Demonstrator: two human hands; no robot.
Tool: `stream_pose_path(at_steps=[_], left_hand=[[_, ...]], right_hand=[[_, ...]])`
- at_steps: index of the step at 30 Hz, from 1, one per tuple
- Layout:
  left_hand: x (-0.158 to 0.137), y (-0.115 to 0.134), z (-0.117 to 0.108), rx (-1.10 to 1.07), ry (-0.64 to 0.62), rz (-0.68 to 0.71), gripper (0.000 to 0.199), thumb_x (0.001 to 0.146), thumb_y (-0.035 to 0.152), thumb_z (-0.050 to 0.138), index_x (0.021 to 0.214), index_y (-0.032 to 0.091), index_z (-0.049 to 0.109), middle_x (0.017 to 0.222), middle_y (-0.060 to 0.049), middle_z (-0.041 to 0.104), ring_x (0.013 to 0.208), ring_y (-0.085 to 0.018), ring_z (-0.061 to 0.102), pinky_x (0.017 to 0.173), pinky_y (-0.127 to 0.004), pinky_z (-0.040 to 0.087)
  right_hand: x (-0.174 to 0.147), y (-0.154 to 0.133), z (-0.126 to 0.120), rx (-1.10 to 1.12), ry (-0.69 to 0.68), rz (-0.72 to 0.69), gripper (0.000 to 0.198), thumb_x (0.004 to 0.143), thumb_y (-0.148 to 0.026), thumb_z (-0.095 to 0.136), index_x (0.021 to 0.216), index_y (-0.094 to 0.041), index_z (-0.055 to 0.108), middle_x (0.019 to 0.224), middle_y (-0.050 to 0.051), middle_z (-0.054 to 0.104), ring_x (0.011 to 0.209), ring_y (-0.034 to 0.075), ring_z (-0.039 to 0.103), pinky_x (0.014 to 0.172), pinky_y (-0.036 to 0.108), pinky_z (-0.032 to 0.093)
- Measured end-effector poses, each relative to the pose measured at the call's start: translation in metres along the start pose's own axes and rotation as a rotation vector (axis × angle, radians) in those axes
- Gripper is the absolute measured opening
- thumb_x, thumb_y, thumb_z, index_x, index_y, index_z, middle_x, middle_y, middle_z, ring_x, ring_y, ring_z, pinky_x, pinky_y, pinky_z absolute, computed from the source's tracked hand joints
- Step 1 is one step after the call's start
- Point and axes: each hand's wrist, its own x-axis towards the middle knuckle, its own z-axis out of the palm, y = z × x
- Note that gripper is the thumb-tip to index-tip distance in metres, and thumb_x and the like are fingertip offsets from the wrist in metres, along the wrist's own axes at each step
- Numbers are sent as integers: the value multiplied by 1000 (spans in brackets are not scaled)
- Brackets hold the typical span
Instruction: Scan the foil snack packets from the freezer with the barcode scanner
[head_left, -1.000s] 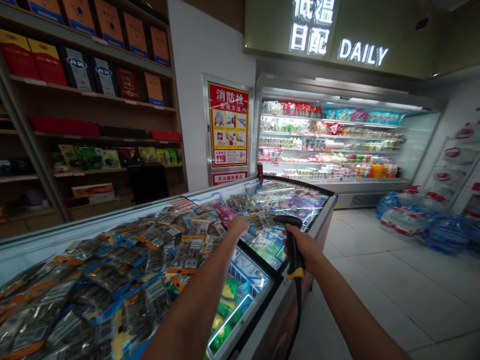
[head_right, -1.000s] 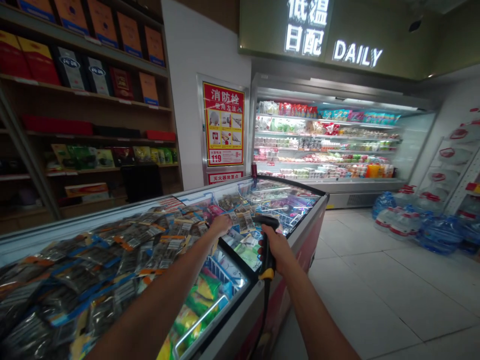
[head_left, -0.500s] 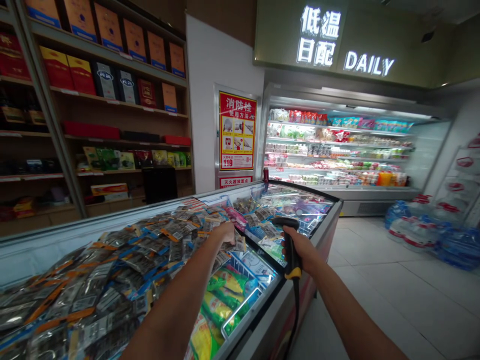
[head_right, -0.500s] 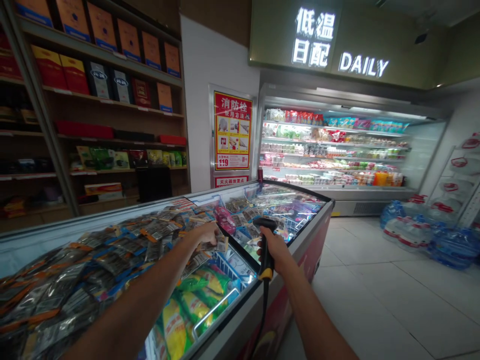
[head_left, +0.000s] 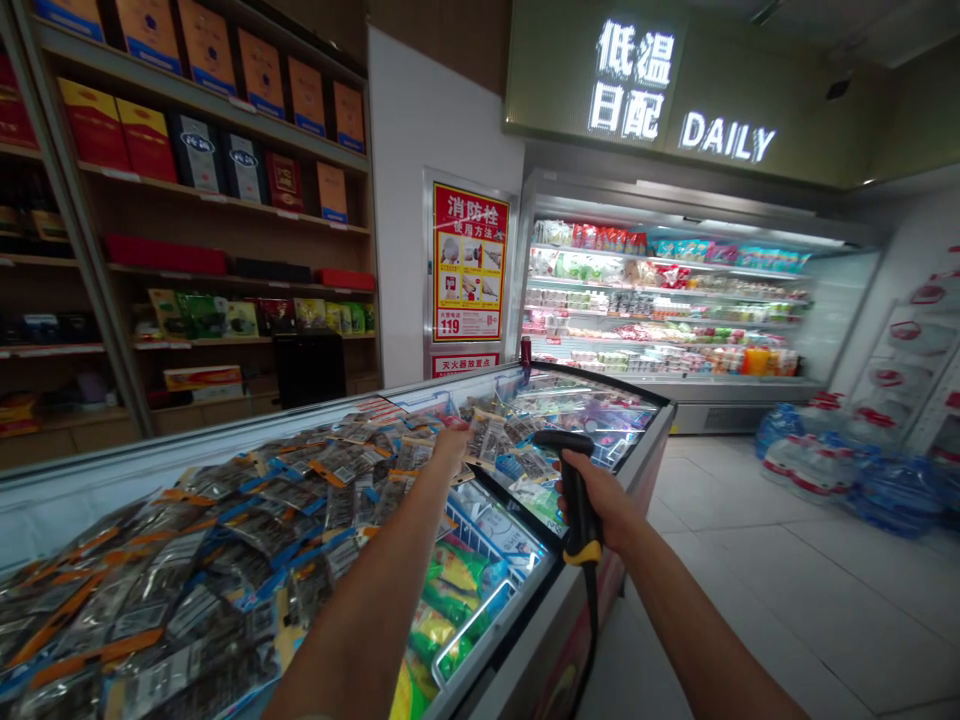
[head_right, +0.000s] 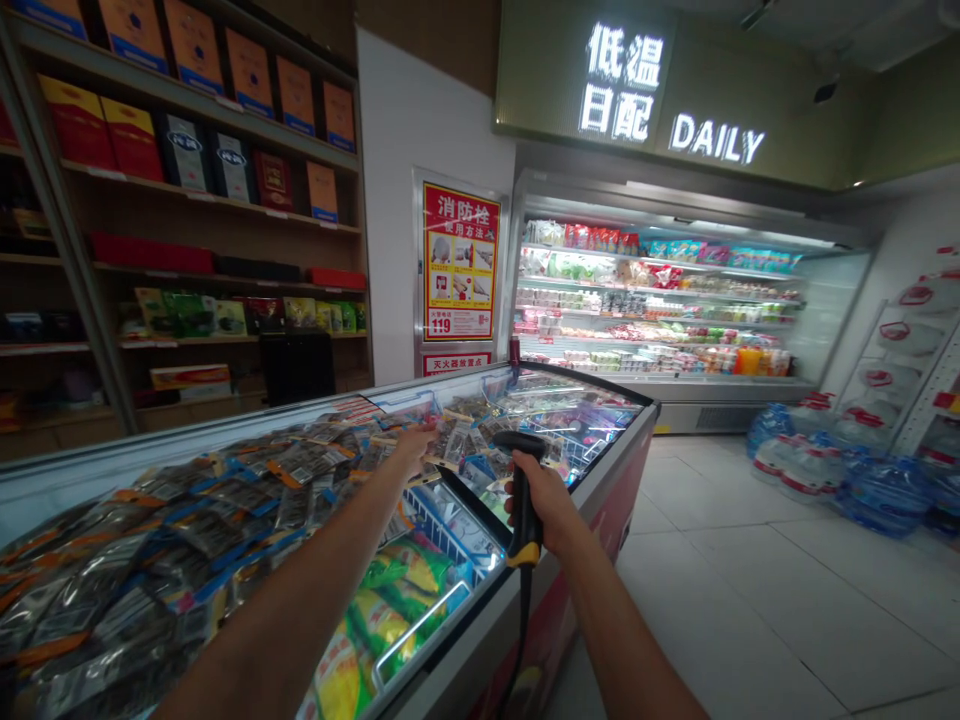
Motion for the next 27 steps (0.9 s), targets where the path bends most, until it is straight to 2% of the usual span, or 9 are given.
stream_pose_path(at_steps=[3,8,14,18,27], left_hand=[[3,-8,9,-23,-13,-47,12,60,2,54,59,14,54,48,2,50,45,-9,49,53,-23,42],[11,-20,19,-75,38,-48,12,62,5,55,68,15,51,50,4,49,45,-8,46,52,-23,41],[21,-32,22,-98,77,-49,14,60,2,52,66,15,52,54,3,50,46,-8,46,51,-23,39],[24,-35,26,-104,101,-20,16,59,1,52,65,15,52,54,3,51,49,-8,47,51,-22,38],[28,-37,33,-28,114,18,15,60,4,52,70,16,54,48,6,46,42,-6,41,45,-19,33]], right_hand=[[-3,1,2,7,-36,19,24,72,-40,51,75,-17,50,50,-3,50,37,9,48,32,21,40],[-4,4,0,-17,-59,40,25,73,-41,50,74,-16,50,51,-3,50,36,9,47,31,21,39],[-1,5,-1,-31,-70,35,25,74,-41,49,75,-16,50,50,-4,49,36,8,46,32,21,39],[-3,4,-1,-62,-79,51,25,75,-41,48,75,-16,50,50,-4,49,35,9,46,31,21,38],[-2,-2,-6,-52,-54,42,24,74,-41,48,75,-17,50,51,-4,49,35,8,47,31,21,38]])
